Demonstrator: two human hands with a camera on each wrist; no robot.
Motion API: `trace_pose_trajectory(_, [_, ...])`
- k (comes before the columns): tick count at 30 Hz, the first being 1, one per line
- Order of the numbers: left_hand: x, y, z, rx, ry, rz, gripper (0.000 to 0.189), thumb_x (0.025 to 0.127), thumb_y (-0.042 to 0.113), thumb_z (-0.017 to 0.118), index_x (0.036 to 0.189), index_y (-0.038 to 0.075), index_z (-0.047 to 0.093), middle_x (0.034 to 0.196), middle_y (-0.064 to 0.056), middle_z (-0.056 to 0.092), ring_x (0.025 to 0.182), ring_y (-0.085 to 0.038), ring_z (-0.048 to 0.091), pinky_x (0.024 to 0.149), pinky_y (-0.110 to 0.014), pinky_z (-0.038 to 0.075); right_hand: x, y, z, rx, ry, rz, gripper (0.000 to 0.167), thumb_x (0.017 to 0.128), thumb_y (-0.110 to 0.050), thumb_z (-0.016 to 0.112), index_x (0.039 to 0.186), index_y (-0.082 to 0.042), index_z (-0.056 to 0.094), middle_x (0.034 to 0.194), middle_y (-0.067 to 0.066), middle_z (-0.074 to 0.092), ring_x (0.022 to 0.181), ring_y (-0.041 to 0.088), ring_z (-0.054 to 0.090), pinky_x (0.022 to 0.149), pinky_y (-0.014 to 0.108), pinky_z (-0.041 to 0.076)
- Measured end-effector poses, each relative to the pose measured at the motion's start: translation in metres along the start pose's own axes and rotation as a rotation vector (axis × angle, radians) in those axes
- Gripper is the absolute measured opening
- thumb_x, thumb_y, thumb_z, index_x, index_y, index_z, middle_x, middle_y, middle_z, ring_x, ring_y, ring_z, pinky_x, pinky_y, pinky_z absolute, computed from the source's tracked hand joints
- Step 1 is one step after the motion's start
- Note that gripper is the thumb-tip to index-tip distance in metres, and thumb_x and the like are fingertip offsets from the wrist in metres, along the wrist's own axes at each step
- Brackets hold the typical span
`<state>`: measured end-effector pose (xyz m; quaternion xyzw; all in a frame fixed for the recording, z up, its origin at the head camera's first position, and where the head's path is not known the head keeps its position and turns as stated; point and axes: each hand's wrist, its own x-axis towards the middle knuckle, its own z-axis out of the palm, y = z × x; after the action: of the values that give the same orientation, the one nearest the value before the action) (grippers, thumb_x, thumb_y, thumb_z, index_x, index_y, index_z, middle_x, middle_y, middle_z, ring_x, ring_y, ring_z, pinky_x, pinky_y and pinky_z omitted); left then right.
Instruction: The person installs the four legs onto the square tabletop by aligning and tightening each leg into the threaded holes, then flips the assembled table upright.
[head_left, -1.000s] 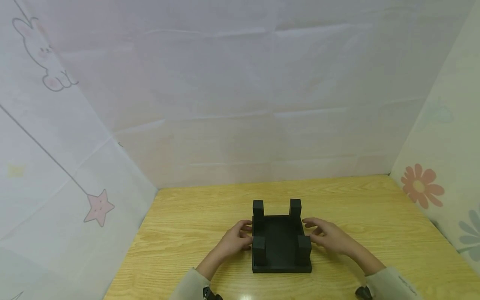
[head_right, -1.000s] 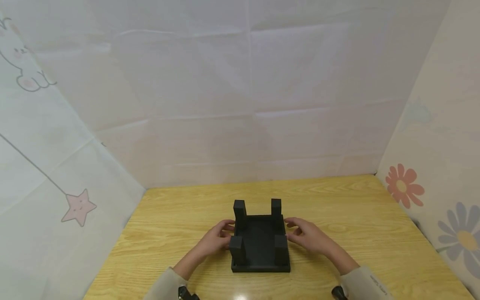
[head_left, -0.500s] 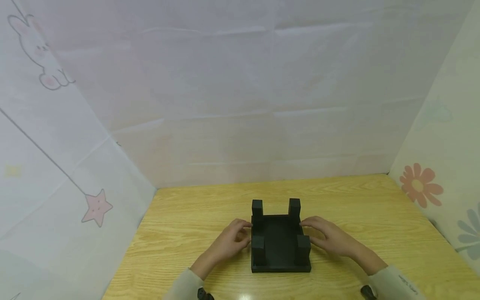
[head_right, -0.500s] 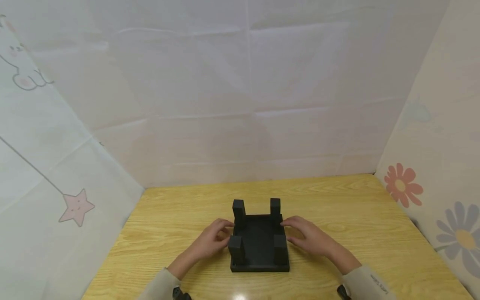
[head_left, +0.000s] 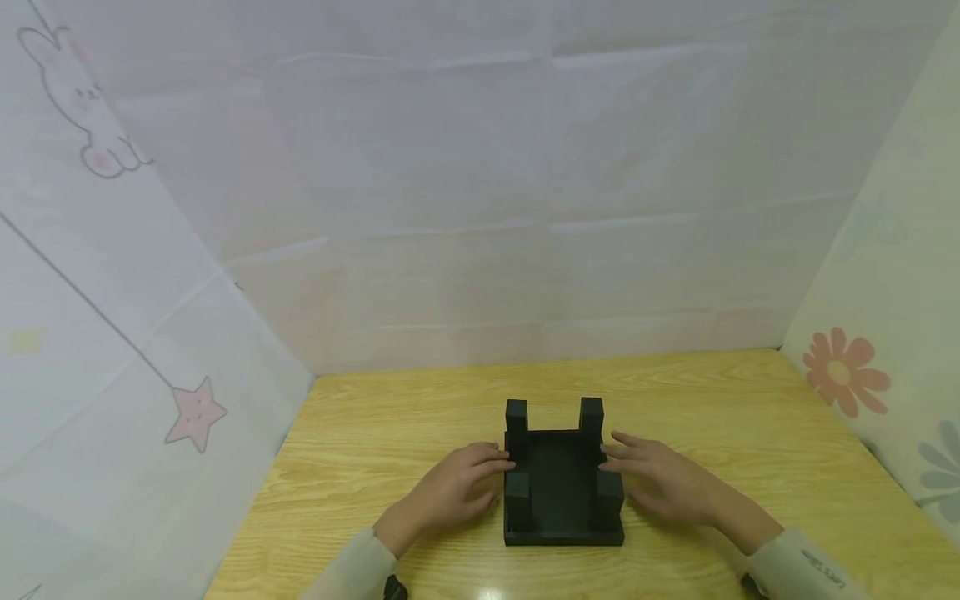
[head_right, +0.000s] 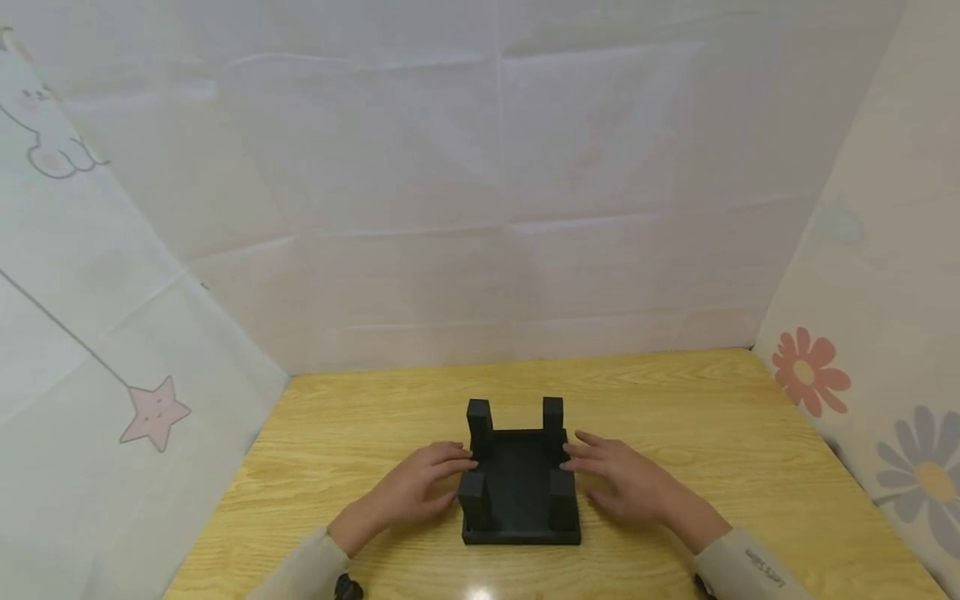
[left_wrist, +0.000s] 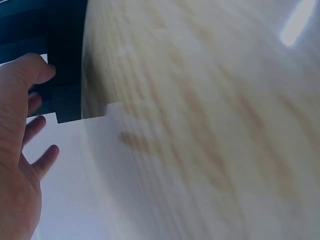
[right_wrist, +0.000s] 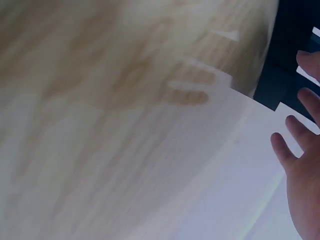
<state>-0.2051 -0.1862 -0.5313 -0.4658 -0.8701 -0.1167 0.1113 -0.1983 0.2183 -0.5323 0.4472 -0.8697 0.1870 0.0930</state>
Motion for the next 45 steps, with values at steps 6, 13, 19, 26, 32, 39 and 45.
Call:
trace_pose_trajectory(6, [0.0,0.0,0.0,0.042,-0.077,0.106,0.04,0.096,0.023,0.067,0.135,0.016,0.063,0.154,0.0,0.048,0.143,-0.023,0.044,0.114,-0.039,0.041,-0.002,-0.003,0.002,-0.005,-0.067,0.009,0.052,0.09,-0.018,0.075,0.14,-0.022,0.062,0.153,0.006,0.049,0.14,0.036,0.046,0.102,0.059,0.048])
trace_pose_trajectory(13, [0.002,0.003,0.0,0.053,-0.097,0.143,0.025,0.097,0.022,0.065,0.122,0.018,0.069,0.15,0.002,0.052,0.141,-0.02,0.046,0.113,-0.037,0.042,-0.001,-0.006,0.005,-0.007,-0.116,-0.008,0.02,0.092,-0.017,0.073,0.085,-0.035,0.067,0.152,0.006,0.05,0.14,0.034,0.046,0.104,0.059,0.046])
trace_pose_trajectory(19, [0.006,0.005,0.0,0.017,-0.143,0.13,0.029,0.101,0.023,0.06,0.129,0.024,0.067,0.147,0.006,0.055,0.142,-0.017,0.045,0.11,-0.038,0.045,0.0,-0.004,0.006,-0.058,-0.125,-0.08,0.018,0.091,-0.017,0.074,0.092,-0.035,0.074,0.148,0.005,0.054,0.138,0.034,0.048,0.103,0.057,0.047])
trace_pose_trajectory(26, [0.007,0.005,-0.002,0.035,-0.179,0.135,0.038,0.1,0.025,0.061,0.138,0.026,0.063,0.146,0.008,0.056,0.143,-0.016,0.043,0.111,-0.039,0.045,0.003,-0.003,0.006,-0.096,-0.122,-0.126,0.037,0.089,-0.014,0.073,0.118,-0.037,0.073,0.145,0.003,0.057,0.138,0.032,0.049,0.102,0.054,0.049])
trace_pose_trajectory(32, [0.01,0.001,-0.005,0.093,-0.222,0.158,0.039,0.098,0.025,0.066,0.136,0.03,0.064,0.145,0.008,0.056,0.142,-0.014,0.044,0.107,-0.038,0.048,0.006,0.003,0.008,-0.148,-0.125,-0.16,0.054,0.091,-0.013,0.073,0.135,-0.042,0.062,0.141,-0.002,0.059,0.136,0.026,0.051,0.101,0.049,0.051])
trace_pose_trajectory(39, [0.013,-0.003,-0.006,0.136,-0.251,0.196,0.033,0.096,0.024,0.068,0.129,0.031,0.067,0.141,0.007,0.059,0.139,-0.013,0.048,0.108,-0.036,0.048,0.01,0.006,0.007,-0.227,-0.116,-0.249,0.046,0.087,-0.013,0.079,0.125,-0.037,0.069,0.133,-0.004,0.062,0.134,0.025,0.053,0.098,0.047,0.053])
trace_pose_trajectory(45, [0.013,-0.004,-0.004,0.131,-0.216,0.209,0.034,0.097,0.024,0.067,0.131,0.03,0.066,0.14,0.009,0.06,0.137,-0.012,0.049,0.106,-0.033,0.048,0.009,0.006,0.006,-0.204,-0.092,-0.25,0.038,0.098,-0.026,0.067,0.133,-0.039,0.063,0.136,-0.003,0.061,0.132,0.026,0.054,0.098,0.047,0.053])
